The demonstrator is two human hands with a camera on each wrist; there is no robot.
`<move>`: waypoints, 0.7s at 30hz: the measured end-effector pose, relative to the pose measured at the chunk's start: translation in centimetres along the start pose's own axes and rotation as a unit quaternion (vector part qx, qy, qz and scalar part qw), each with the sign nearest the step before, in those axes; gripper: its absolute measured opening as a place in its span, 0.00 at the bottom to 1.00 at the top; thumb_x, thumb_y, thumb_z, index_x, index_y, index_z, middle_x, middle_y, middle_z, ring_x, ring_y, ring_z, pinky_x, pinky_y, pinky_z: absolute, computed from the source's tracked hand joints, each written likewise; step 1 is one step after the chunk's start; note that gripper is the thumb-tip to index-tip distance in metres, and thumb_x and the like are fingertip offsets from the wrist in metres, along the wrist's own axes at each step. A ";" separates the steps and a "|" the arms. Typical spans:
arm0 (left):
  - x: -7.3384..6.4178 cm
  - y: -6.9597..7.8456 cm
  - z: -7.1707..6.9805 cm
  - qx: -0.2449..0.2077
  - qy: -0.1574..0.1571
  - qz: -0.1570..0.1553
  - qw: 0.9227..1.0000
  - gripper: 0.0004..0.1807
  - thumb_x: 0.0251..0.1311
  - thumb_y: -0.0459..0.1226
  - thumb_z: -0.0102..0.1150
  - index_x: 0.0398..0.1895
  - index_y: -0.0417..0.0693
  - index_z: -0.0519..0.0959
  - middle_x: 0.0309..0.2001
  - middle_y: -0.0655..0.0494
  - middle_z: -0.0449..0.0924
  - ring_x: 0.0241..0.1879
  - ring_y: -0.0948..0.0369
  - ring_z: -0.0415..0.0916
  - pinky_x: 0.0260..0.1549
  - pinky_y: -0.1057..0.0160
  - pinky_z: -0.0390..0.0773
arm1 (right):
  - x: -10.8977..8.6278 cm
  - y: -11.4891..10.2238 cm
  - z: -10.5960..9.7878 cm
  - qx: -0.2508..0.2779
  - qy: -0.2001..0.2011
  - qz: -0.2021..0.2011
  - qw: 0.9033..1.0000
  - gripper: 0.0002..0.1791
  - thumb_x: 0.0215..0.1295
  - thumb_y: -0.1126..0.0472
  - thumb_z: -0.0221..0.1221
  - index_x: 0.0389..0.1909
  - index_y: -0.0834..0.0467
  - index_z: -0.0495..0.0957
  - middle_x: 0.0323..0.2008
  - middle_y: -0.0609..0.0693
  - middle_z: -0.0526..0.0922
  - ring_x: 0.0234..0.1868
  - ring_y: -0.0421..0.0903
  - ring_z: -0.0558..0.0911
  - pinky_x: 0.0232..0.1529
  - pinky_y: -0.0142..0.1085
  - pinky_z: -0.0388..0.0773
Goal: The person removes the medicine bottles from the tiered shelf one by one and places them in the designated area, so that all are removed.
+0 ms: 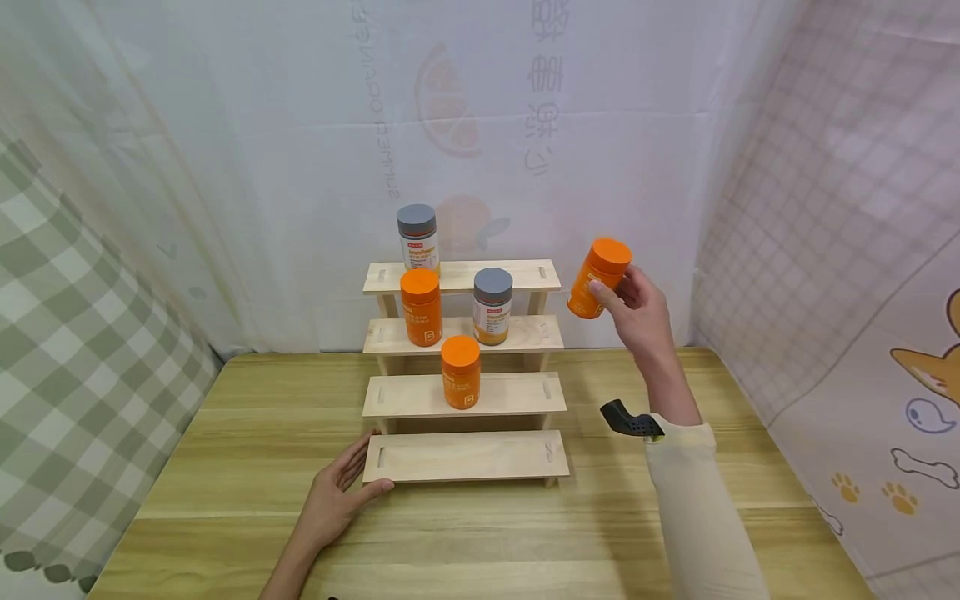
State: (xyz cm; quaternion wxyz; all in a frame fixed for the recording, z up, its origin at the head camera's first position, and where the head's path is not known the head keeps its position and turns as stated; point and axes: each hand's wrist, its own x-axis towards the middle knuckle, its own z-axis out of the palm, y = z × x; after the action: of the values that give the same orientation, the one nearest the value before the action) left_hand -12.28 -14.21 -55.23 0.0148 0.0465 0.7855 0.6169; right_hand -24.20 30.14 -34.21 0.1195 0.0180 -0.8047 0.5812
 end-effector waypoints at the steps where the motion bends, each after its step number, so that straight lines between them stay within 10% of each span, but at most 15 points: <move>1: 0.0 0.0 0.0 0.002 0.001 0.001 1.000 0.48 0.51 0.47 0.80 0.76 0.58 0.67 0.75 0.52 0.68 0.75 0.51 0.65 0.73 0.55 0.70 | -0.1 0.3 -0.1 0.002 0.000 -0.002 1.000 0.35 0.74 0.47 0.61 0.78 0.47 0.63 0.70 0.51 0.73 0.64 0.36 0.74 0.80 0.56 0.62; 21: 0.0 -0.1 -0.1 -0.003 -0.003 -0.001 1.000 0.49 0.51 0.47 0.80 0.77 0.55 0.67 0.76 0.50 0.67 0.75 0.50 0.65 0.73 0.55 0.70 | -1.3 4.8 -1.0 -0.006 -0.001 0.028 1.000 0.37 0.74 0.48 0.60 0.80 0.48 0.59 0.70 0.48 0.72 0.63 0.32 0.72 0.81 0.54 0.62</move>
State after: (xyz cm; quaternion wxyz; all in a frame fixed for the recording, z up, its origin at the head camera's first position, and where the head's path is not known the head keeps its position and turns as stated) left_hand -12.26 -14.30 -55.30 0.0185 0.0476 0.7836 0.6192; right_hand -23.56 32.45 -38.71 0.1025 -0.0042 -0.8087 0.5792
